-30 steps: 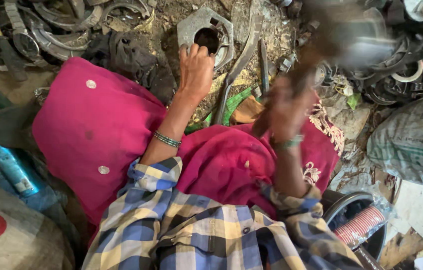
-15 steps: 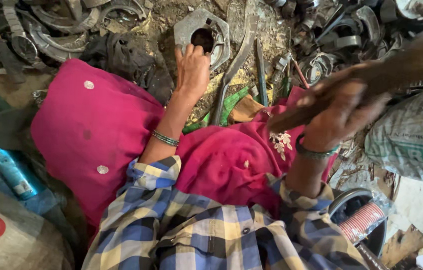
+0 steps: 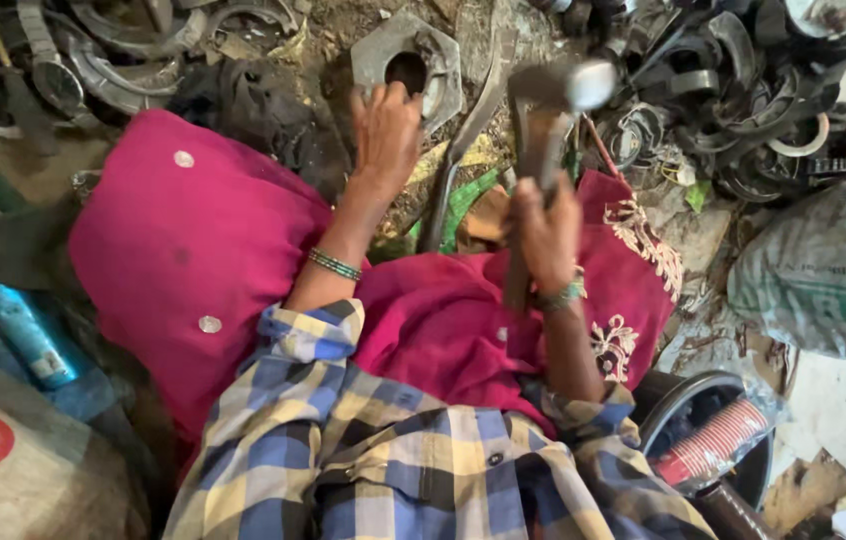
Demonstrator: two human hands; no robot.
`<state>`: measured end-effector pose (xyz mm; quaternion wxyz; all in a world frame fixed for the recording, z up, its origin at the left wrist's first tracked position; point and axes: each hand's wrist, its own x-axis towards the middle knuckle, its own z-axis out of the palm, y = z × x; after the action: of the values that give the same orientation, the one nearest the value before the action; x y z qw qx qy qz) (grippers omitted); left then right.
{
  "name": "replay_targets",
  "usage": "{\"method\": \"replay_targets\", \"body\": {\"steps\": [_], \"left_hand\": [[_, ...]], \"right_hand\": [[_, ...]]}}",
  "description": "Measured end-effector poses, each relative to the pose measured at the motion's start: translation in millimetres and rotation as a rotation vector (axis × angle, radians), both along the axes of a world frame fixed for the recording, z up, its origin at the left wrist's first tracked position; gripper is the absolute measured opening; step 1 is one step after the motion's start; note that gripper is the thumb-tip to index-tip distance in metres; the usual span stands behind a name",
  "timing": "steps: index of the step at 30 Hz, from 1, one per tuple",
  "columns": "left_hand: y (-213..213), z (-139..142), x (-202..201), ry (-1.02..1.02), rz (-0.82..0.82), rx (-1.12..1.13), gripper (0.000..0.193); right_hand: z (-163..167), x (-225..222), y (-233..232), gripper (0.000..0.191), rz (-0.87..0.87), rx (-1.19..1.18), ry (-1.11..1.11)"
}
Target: The person sits on the ground and uses a hammer and chisel to shape a metal part placed on a metal block. They repeatedly strike the chisel to adjust the metal piece's shape.
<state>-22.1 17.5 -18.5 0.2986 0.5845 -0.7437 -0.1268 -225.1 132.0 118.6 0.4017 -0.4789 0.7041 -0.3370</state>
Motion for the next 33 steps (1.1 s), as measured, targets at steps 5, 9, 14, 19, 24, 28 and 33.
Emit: {"method": "replay_targets", "body": {"steps": [5, 9, 14, 19, 24, 28, 33], "left_hand": [[8.1, 16.4, -2.5, 0.021, -0.021, 0.041, 0.033], [9.2, 24.1, 2.5, 0.015, -0.029, 0.075, 0.03], [3.4, 11.6, 0.7, -0.02, -0.004, 0.01, 0.024], [-1.5, 0.5, -2.2, -0.093, 0.07, -0.02, 0.019], [8.4, 8.9, -3.1, 0.013, -0.005, 0.105, 0.032], [8.1, 20.3, -1.5, 0.017, -0.013, 0.116, 0.031], [9.0, 24.4, 0.4, 0.001, -0.012, 0.107, 0.034]], "right_hand": [[88.1, -21.3, -9.4, 0.028, 0.019, -0.617, -0.204], [97.4, -1.8, -16.0, 0.038, 0.053, -0.871, -0.156], [12.3, 39.9, -12.0, 0.028, 0.104, 0.178, 0.361], [-23.1, 23.9, 0.2, 0.026, 0.09, 0.251, 0.344], [40.1, -8.1, 7.9, 0.025, -0.031, -0.208, 0.024], [87.4, -20.3, -5.1, 0.036, 0.089, -0.747, -0.325], [42.6, 2.4, -5.6, 0.047, -0.034, -0.537, -0.187]]}}
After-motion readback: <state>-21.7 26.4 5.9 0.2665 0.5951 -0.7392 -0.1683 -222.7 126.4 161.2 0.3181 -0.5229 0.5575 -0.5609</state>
